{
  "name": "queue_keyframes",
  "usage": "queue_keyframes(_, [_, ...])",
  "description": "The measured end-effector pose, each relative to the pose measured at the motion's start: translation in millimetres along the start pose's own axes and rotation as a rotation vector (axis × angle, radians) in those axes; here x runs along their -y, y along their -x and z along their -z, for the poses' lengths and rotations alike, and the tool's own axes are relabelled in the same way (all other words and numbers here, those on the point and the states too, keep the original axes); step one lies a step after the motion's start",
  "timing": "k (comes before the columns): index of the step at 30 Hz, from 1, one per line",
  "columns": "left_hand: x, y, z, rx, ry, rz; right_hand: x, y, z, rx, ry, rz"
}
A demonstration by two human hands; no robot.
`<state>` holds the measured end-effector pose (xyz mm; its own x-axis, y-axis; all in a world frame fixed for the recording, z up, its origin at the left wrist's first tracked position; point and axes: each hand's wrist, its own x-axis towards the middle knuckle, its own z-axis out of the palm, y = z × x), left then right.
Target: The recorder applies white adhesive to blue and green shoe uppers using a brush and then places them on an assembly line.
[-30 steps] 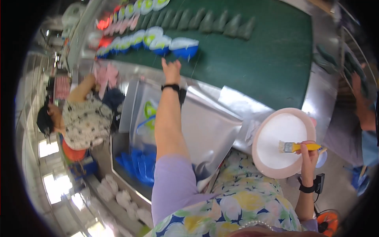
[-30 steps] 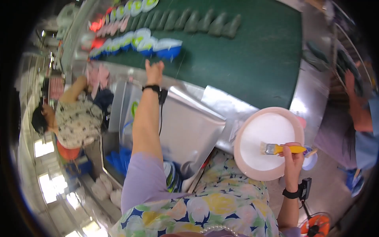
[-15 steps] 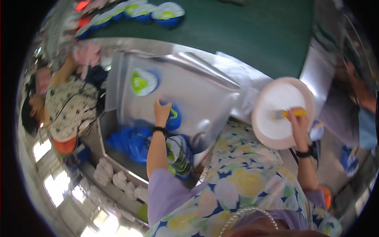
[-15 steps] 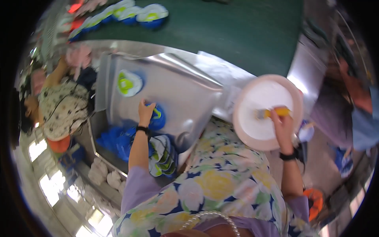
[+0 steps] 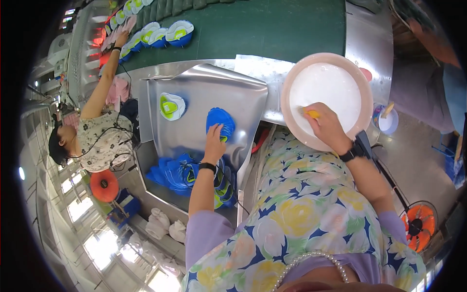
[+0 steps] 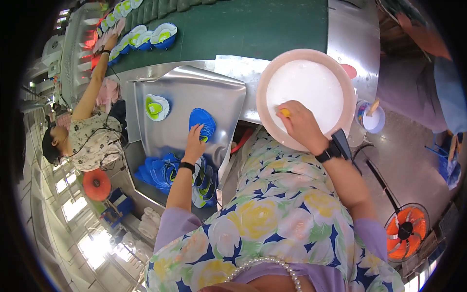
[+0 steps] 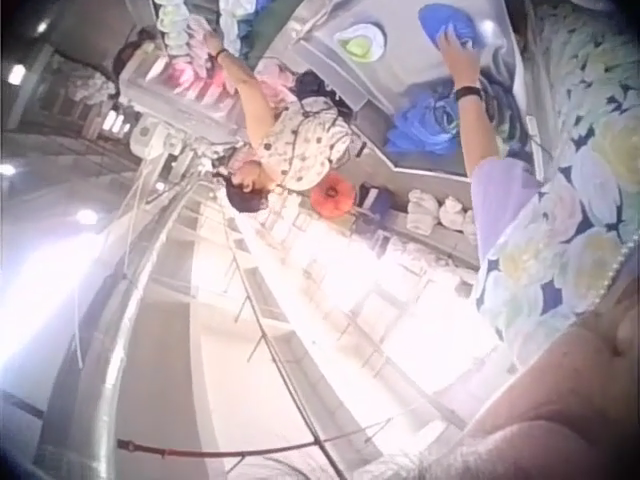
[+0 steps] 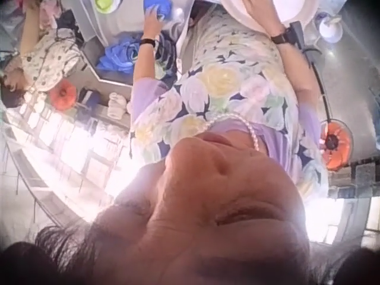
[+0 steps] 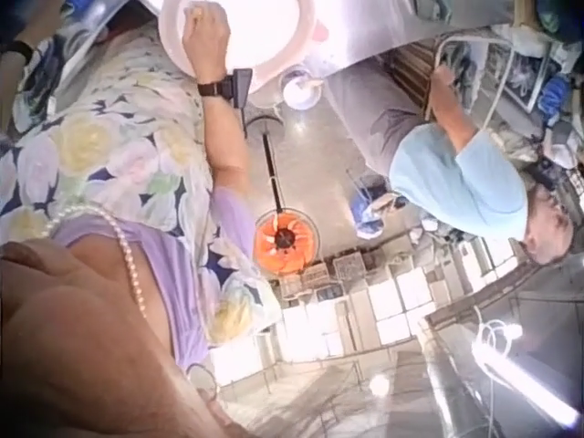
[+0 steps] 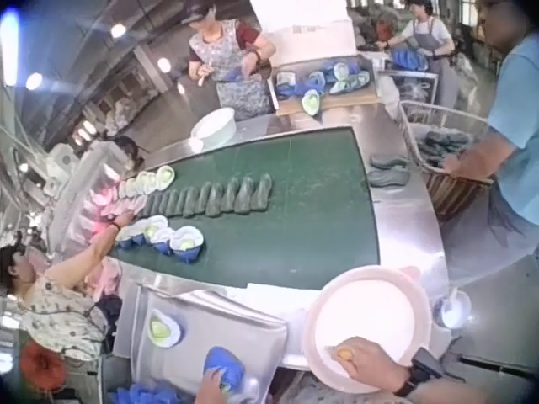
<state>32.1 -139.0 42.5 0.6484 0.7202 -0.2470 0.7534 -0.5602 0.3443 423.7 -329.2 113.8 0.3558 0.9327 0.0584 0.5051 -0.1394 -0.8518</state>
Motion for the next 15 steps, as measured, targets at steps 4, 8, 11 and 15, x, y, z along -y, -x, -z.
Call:
queue_keyframes(4, [-2.9, -24.2, 22.3, 0.125, 0.023, 0.153, -8.1, 12.4, 9.7, 0.139, 0.08, 0.047])
queue_keyframes(8, [-55.8, -63.1, 49.0, -0.069, 0.366, 0.088, -27.2, 24.6, 60.3, -0.062, 0.121, -0.062])
queue_keyframes(11, [-74.6, -71.5, 62.6, 0.03, 1.198, 0.322, -27.2, 18.2, 94.6, -0.181, 0.01, -0.105])
queue_keyframes(15, [-133.2, -89.9, 71.7, 0.291, 1.151, 0.504, -3.5, -1.7, 110.2, -0.325, -0.383, -0.096])
